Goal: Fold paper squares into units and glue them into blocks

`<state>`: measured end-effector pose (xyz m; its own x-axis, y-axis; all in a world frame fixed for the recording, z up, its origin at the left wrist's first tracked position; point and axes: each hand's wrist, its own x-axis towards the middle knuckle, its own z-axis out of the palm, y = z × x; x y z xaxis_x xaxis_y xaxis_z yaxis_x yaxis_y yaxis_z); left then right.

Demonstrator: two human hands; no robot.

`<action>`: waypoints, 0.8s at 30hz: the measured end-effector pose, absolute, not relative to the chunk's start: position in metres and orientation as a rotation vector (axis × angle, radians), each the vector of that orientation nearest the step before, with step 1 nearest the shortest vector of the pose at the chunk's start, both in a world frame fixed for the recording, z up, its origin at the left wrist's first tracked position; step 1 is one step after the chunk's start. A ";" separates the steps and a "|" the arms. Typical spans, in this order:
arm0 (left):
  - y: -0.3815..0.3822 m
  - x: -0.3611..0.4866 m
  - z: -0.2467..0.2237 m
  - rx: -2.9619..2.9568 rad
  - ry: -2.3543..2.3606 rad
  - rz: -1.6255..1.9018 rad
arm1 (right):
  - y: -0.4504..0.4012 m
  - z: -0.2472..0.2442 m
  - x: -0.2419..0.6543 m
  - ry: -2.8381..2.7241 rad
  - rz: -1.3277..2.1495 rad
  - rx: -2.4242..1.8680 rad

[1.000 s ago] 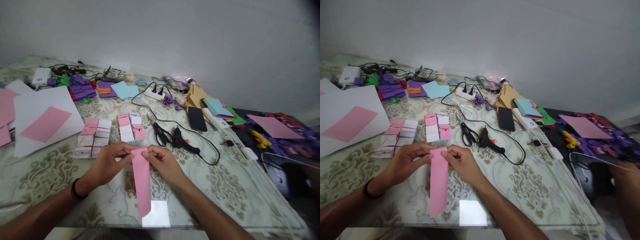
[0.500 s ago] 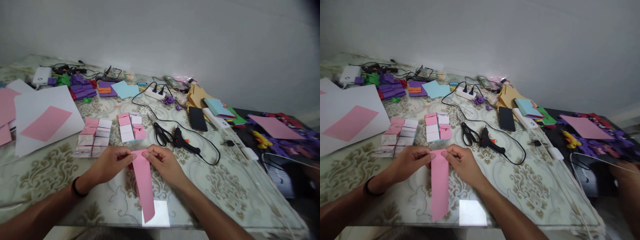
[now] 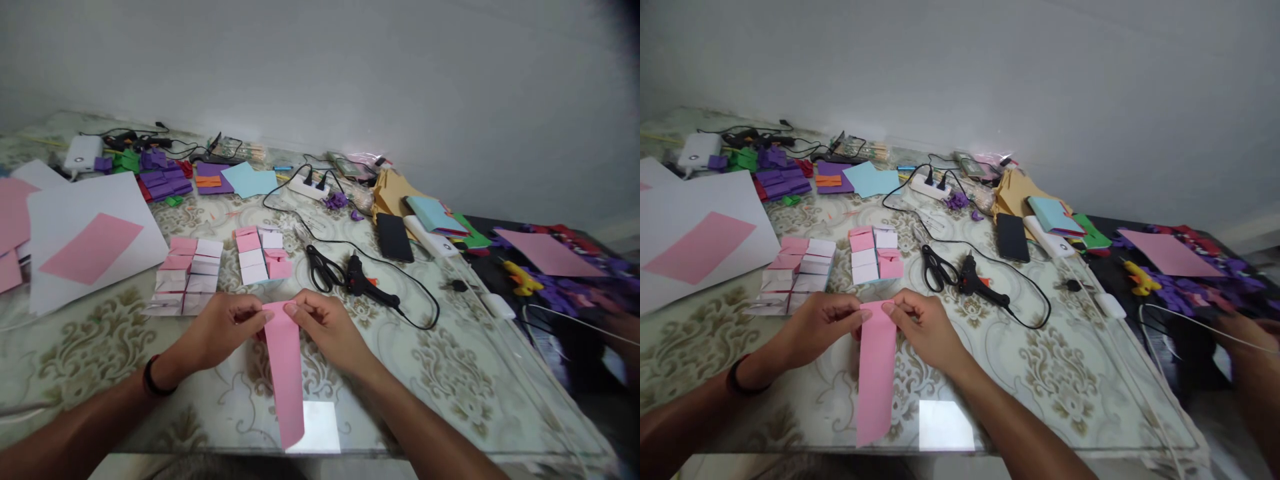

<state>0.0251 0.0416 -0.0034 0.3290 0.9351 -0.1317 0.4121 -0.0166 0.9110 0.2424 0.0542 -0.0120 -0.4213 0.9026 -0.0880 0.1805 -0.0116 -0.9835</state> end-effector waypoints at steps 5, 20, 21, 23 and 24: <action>0.042 0.026 -0.001 1.640 1.258 0.660 | 0.055 -0.009 0.244 -1.718 1.396 -1.143; 0.041 0.024 -0.003 1.661 1.289 0.654 | 0.057 -0.013 0.242 -1.689 1.429 -1.182; 0.041 0.024 -0.002 1.663 1.298 0.668 | 0.057 -0.013 0.241 -1.667 1.491 -1.169; 0.042 0.023 -0.002 1.663 1.301 0.699 | 0.057 -0.013 0.240 -1.636 1.597 -1.150; 0.042 0.023 -0.002 1.663 1.298 0.709 | 0.057 -0.014 0.240 -1.627 1.626 -1.149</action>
